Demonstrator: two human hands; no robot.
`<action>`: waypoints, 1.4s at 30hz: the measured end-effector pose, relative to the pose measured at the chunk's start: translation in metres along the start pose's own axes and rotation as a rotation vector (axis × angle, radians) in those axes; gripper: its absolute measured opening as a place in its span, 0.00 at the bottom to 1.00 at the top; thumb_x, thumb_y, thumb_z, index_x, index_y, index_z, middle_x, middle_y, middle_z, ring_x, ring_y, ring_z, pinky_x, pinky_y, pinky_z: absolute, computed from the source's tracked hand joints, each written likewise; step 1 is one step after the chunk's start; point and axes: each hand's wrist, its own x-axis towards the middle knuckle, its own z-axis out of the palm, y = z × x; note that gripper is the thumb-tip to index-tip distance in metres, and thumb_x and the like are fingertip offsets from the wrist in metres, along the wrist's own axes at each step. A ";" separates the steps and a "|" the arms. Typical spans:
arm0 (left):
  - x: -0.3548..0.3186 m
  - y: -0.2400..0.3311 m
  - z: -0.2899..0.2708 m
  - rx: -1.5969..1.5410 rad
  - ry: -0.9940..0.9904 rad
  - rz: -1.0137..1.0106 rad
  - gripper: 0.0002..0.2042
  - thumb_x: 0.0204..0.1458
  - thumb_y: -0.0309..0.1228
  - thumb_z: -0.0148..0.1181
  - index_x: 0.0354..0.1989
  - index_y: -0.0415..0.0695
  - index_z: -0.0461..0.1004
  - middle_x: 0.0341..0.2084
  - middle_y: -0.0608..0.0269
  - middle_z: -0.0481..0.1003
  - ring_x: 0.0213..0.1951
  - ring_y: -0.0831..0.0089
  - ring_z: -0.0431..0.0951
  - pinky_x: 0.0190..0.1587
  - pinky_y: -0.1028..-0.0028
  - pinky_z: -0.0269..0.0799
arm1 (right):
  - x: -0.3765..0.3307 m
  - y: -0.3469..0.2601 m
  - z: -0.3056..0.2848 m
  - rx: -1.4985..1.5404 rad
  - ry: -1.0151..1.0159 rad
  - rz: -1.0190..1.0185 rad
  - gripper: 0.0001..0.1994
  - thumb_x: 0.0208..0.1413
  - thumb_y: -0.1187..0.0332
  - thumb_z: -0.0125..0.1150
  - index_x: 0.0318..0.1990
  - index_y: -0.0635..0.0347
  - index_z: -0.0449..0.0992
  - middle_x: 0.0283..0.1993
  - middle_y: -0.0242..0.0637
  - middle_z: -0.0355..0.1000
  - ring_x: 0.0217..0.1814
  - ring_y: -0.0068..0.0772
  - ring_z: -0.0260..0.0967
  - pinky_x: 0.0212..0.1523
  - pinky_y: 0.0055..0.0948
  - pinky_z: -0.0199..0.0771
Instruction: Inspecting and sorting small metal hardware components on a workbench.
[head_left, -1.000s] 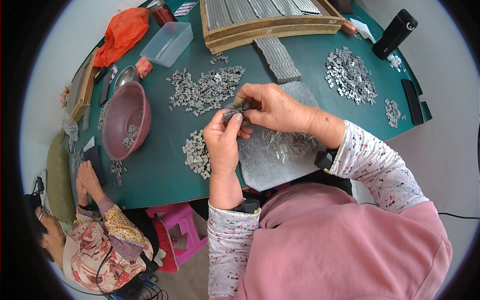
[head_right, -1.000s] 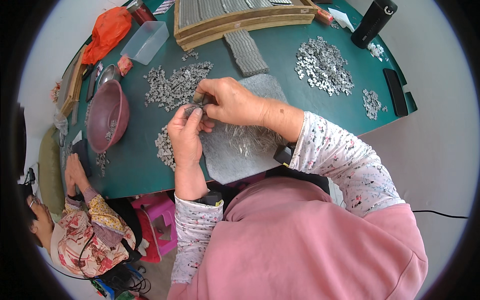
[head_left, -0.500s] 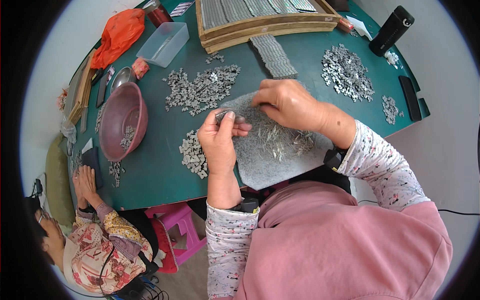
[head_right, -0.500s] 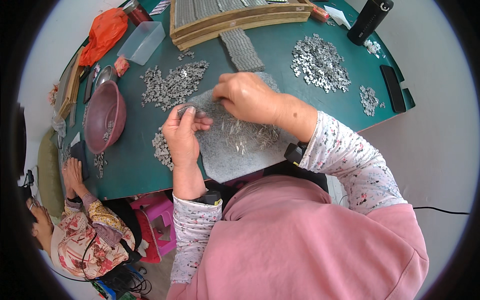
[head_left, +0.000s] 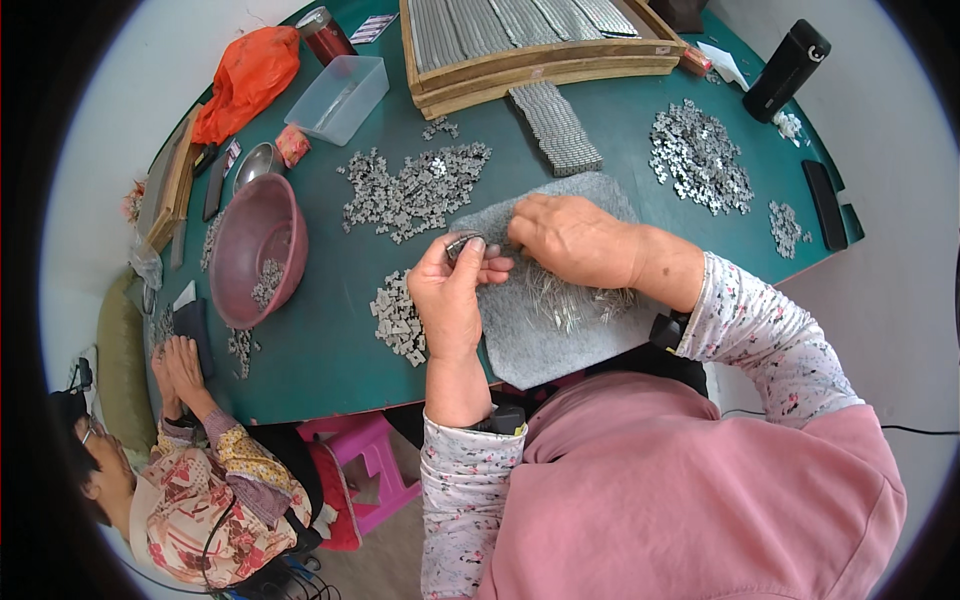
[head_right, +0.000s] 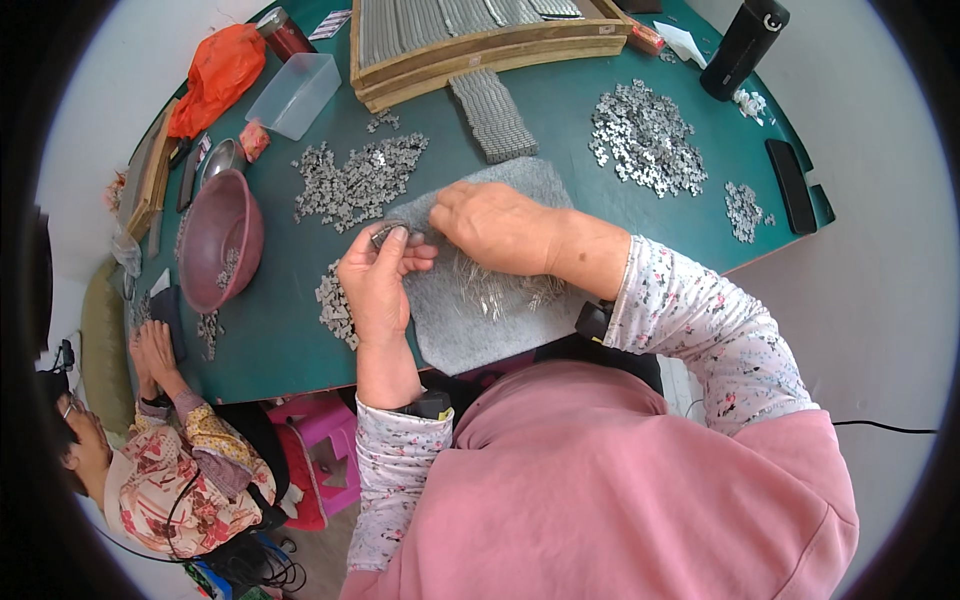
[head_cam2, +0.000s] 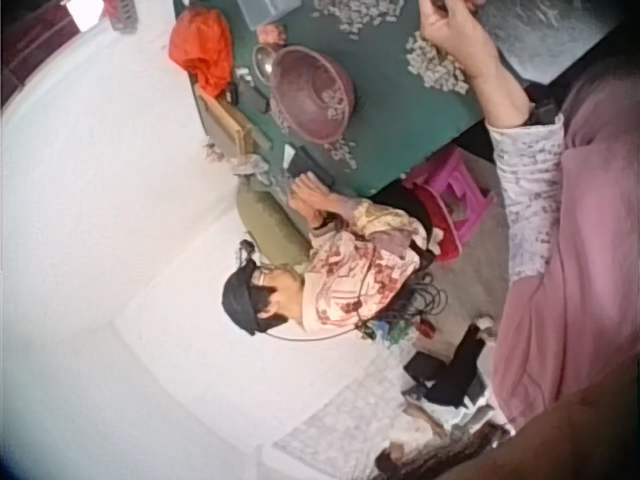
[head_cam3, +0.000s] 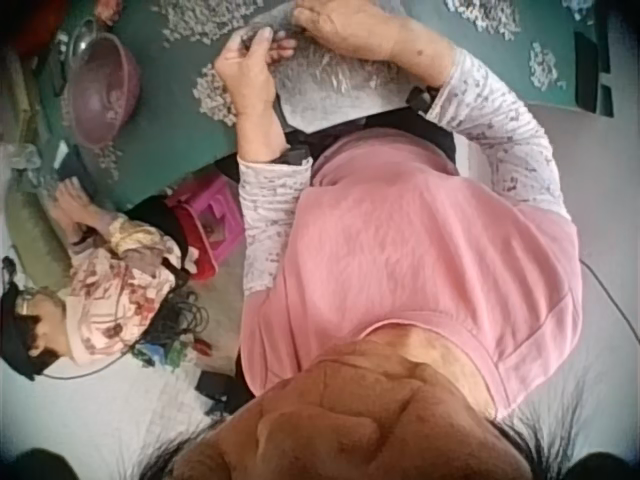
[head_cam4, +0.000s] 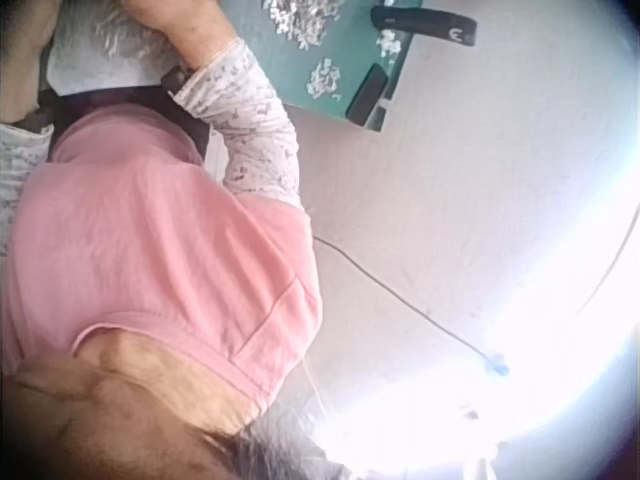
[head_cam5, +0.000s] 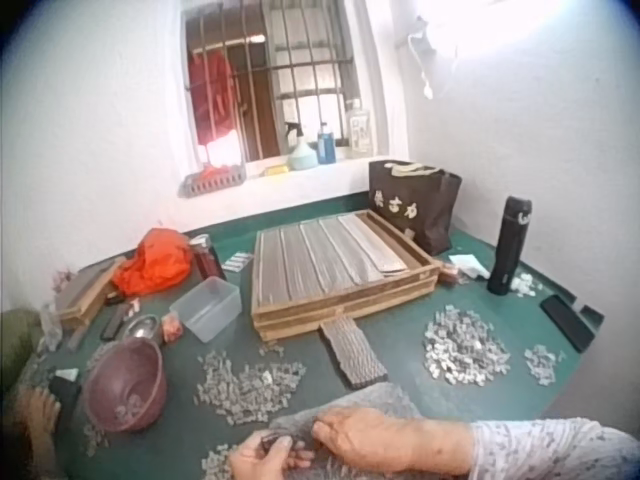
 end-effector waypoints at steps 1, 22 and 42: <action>-0.001 0.000 0.002 0.025 -0.007 0.028 0.05 0.56 0.21 0.57 0.39 0.34 0.74 0.27 0.53 0.78 0.25 0.65 0.81 0.27 0.73 0.78 | -0.001 -0.001 -0.002 0.145 0.054 0.101 0.06 0.47 0.72 0.59 0.33 0.63 0.72 0.35 0.44 0.71 0.40 0.47 0.72 0.41 0.40 0.73; -0.006 -0.001 0.011 0.203 -0.116 0.127 0.06 0.55 0.17 0.55 0.39 0.31 0.76 0.29 0.54 0.79 0.28 0.69 0.82 0.31 0.75 0.80 | 0.015 0.006 -0.018 0.787 0.089 0.311 0.09 0.47 0.78 0.58 0.39 0.67 0.73 0.29 0.45 0.74 0.31 0.34 0.73 0.34 0.33 0.73; -0.006 -0.011 0.012 0.579 -0.166 0.543 0.04 0.46 0.14 0.59 0.28 0.33 0.73 0.20 0.59 0.72 0.21 0.75 0.73 0.25 0.75 0.68 | 0.011 -0.021 -0.021 0.291 0.155 0.154 0.15 0.34 0.77 0.66 0.32 0.66 0.68 0.31 0.48 0.71 0.34 0.54 0.72 0.34 0.44 0.72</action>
